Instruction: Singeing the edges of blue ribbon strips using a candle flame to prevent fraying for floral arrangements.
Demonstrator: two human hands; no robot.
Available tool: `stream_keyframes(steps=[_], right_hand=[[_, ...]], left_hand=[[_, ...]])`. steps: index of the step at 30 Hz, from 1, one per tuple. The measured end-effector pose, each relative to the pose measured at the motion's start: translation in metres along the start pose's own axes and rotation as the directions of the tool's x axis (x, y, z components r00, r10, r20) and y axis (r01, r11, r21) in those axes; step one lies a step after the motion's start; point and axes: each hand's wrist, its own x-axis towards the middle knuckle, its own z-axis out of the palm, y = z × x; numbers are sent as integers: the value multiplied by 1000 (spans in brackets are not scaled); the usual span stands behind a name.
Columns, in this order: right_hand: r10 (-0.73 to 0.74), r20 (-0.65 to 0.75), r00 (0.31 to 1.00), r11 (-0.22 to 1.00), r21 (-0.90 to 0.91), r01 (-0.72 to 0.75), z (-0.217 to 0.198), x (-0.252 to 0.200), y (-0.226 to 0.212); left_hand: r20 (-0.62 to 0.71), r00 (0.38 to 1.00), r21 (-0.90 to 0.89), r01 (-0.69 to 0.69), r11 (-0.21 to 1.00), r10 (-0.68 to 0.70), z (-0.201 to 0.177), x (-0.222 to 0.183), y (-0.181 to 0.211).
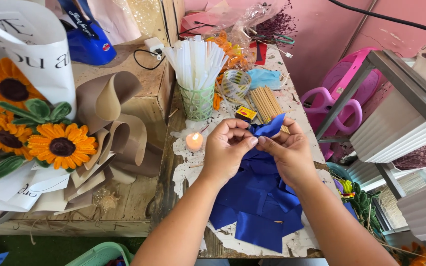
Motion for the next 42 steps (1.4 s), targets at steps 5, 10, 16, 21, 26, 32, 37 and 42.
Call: stream_keyframes(steps=[5, 10, 16, 21, 26, 32, 37, 42], right_hand=[[-43, 28, 999, 998, -40, 44, 6, 5, -1], [-31, 42, 999, 995, -92, 35, 13, 14, 0], [85, 17, 996, 985, -150, -82, 29, 41, 30], [193, 121, 974, 981, -60, -187, 10, 79, 94], [260, -80, 962, 931, -244, -272, 88, 57, 73], [364, -204, 909, 861, -297, -412, 116, 55, 68], [370, -222, 902, 866, -269, -421, 125, 48, 63], [335, -238, 911, 860, -317, -399, 128, 46, 59]], left_hand=[[-56, 998, 33, -2, 999, 3, 1, 1, 5], [-129, 992, 130, 4, 992, 13, 2, -1, 15], [43, 632, 646, -609, 461, 774, 14, -14, 40], [200, 528, 676, -684, 274, 825, 30, -31, 21], [190, 532, 704, -660, 264, 825, 33, -36, 34], [232, 570, 669, -682, 296, 788, 26, -42, 40], [286, 594, 652, -696, 302, 752, 25, -43, 35], [286, 601, 653, -692, 307, 746, 25, -44, 32]])
